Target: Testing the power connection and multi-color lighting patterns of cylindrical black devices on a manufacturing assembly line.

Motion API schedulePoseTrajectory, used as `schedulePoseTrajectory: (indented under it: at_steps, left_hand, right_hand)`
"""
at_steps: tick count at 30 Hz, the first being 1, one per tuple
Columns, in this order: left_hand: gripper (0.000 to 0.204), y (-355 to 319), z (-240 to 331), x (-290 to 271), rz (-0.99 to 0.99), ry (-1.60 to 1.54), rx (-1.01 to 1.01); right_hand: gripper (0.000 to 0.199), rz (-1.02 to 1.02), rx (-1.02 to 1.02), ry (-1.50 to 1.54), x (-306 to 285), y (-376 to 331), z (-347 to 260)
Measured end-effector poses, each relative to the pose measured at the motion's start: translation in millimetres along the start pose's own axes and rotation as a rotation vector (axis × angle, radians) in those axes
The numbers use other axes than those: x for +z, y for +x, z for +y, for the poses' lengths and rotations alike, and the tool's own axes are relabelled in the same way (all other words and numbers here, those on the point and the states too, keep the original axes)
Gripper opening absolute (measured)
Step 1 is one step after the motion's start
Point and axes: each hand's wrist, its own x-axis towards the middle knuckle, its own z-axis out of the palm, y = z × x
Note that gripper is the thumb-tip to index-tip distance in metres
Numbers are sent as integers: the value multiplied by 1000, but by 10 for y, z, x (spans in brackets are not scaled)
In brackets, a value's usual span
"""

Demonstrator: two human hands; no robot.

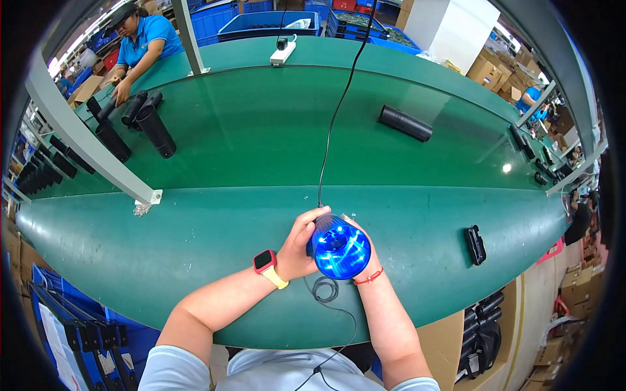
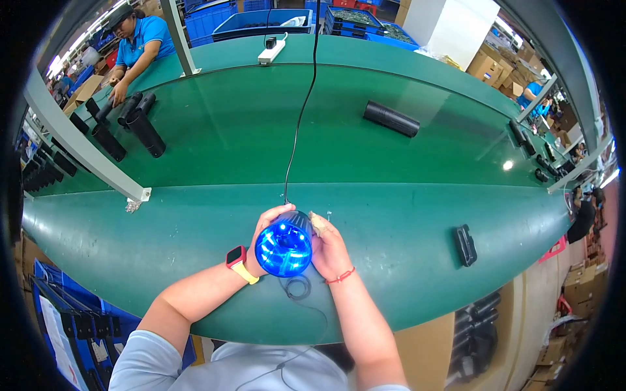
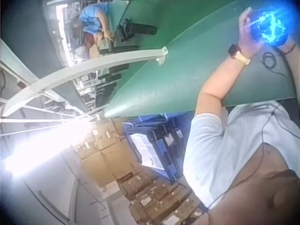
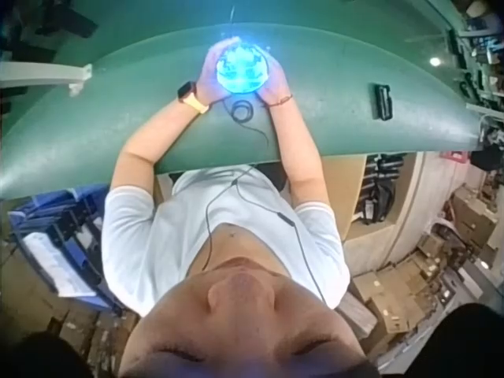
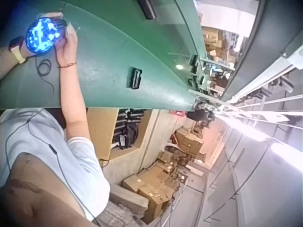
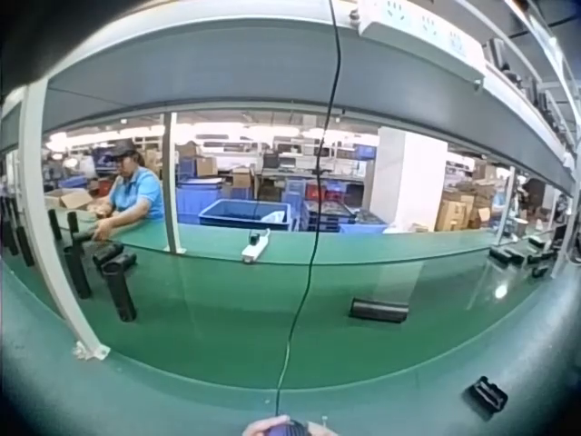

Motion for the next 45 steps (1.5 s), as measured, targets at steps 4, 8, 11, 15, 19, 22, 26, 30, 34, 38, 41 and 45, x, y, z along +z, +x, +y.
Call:
schedulePoseTrajectory:
  at_steps: [4,8,11,15,19,22,26,30,34,38,41,45]
  left_hand:
    - [98,-17,-38,-22,-2,-30,25]
    - [88,-8,79,-7,5,-92,87]
    - [71,71,218,13,9,-228,177]
    - [83,23,250,-33,-76,-217,120]
    - [90,54,299,-9,-92,-230,122]
    - [92,69,316,6,-78,-247,143]
    - [97,1,247,-21,-139,-198,147]
    - [99,56,314,14,-125,-193,220]
    - [98,31,306,25,-85,-147,256]
    - [95,14,250,52,-22,-131,269]
    - [92,35,216,90,60,-204,271]
    - [87,76,326,87,12,-143,218]
  right_hand:
    - [21,-56,-10,-36,303,-121,-37]
    - [21,-131,15,-103,415,-191,-75]
    - [21,-233,114,-260,313,-161,-109]
    - [21,-234,193,-237,260,-208,-86]
    - [22,-263,222,-240,192,-182,-89]
    - [23,-292,224,-251,179,-180,-103]
    - [23,-393,198,-190,225,-213,-137]
    - [25,-483,157,-157,189,-212,-147]
    - [27,-508,118,-147,272,-225,-137]
    - [28,-481,73,-154,309,-221,-100]
    - [31,-424,16,-170,260,-200,-71]
    - [29,-415,108,-169,188,-149,-80]
